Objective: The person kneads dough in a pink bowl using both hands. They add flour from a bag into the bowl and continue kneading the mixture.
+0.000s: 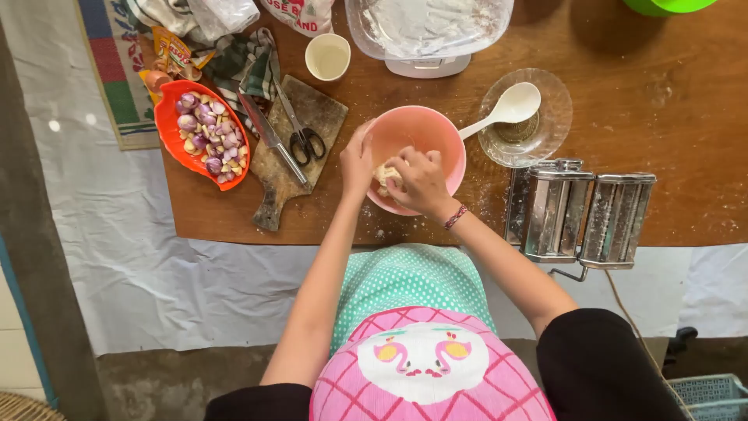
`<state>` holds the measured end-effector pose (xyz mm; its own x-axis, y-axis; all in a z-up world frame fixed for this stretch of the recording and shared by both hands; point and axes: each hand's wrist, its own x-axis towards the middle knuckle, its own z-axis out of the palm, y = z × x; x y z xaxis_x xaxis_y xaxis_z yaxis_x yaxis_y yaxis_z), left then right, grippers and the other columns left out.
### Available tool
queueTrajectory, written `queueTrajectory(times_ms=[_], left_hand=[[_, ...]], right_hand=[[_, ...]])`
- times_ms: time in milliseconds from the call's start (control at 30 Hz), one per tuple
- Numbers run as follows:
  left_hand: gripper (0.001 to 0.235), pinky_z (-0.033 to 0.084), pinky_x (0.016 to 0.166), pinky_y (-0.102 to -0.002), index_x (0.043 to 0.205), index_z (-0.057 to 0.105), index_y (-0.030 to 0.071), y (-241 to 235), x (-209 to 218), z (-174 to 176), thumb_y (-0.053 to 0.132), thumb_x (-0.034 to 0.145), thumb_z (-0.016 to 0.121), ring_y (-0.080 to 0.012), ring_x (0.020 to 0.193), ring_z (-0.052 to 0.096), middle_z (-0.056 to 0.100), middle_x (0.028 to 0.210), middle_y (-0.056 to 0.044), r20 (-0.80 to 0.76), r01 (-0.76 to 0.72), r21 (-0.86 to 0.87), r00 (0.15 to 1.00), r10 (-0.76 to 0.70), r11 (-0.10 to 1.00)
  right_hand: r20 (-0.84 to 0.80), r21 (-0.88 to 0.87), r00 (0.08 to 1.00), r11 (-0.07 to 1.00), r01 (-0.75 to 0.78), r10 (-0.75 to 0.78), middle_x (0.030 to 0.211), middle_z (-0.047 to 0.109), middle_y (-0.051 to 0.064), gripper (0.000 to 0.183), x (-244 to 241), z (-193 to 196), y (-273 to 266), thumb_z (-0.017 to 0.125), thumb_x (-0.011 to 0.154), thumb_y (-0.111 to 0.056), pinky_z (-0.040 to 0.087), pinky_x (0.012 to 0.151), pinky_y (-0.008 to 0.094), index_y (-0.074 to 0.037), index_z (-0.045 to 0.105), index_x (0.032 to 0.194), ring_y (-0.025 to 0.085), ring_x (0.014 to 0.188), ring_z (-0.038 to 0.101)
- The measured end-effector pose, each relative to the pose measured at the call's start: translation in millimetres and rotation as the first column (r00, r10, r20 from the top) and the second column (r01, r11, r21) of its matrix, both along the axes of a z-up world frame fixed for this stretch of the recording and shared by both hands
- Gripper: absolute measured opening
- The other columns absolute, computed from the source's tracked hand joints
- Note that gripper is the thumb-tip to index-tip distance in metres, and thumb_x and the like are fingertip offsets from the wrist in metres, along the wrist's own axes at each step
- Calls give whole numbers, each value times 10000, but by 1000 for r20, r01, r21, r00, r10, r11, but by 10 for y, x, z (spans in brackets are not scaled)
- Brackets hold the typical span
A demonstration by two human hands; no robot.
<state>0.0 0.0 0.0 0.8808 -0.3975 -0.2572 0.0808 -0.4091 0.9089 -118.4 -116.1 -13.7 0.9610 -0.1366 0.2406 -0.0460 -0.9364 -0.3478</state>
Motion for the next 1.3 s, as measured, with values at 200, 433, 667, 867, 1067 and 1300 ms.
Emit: queueTrajectory(times_ms=[200,433,667,867,1067,1300], left_hand=[[341,449,1122,-488,1389,629,200,21,-22,-8,143,1100,458,-327,1313,574,669,1364,-84,3,10,-81,1000,-9,997],[325,463,1114,-472,1350,650,206,-7,-15,47,147,1093,460,-315,1282,600,693,1323,-73,1,-7,-52,1000,7,999],[315,478,1102,-456,1334,664,220,-7,-7,-28,162,1089,474,-297,1261,620,707,1300,-62,-25,-26,-15,999,25,1000],[317,478,1095,-462,1327,666,208,-38,4,27,151,1091,463,-308,1265,614,701,1307,-68,-3,-14,6,1000,14,1000],[319,480,1093,-476,1328,666,198,-59,-13,35,149,1092,456,-319,1260,613,694,1314,-81,38,-6,68,999,4,998],[326,497,1066,-525,1317,657,263,-67,-41,-31,179,1093,435,-342,1208,650,718,1273,-60,32,-18,203,999,12,979]], right_hand=[[-130,208,981,971,-117,146,1119,676,43,336,127,-502,158,667,752,-396,504,828,429,-188,697,1014,311,1110,629],[-48,-109,999,994,-30,25,958,643,19,222,387,-630,307,671,715,-314,492,721,365,-189,707,895,261,974,589],[31,-144,998,988,-46,51,925,655,34,179,610,-856,161,646,758,-295,487,837,415,-183,699,889,269,952,613],[80,-158,997,987,0,13,914,678,25,176,717,-1188,62,667,802,-257,519,744,408,-178,707,954,262,966,630],[80,-154,995,986,65,-53,949,716,6,261,698,-1107,-50,683,821,-290,582,726,391,-212,706,1069,246,975,673],[-5,-208,981,960,187,-192,934,669,-28,120,572,-974,-88,649,894,-317,602,654,347,-264,657,1001,234,931,675]])
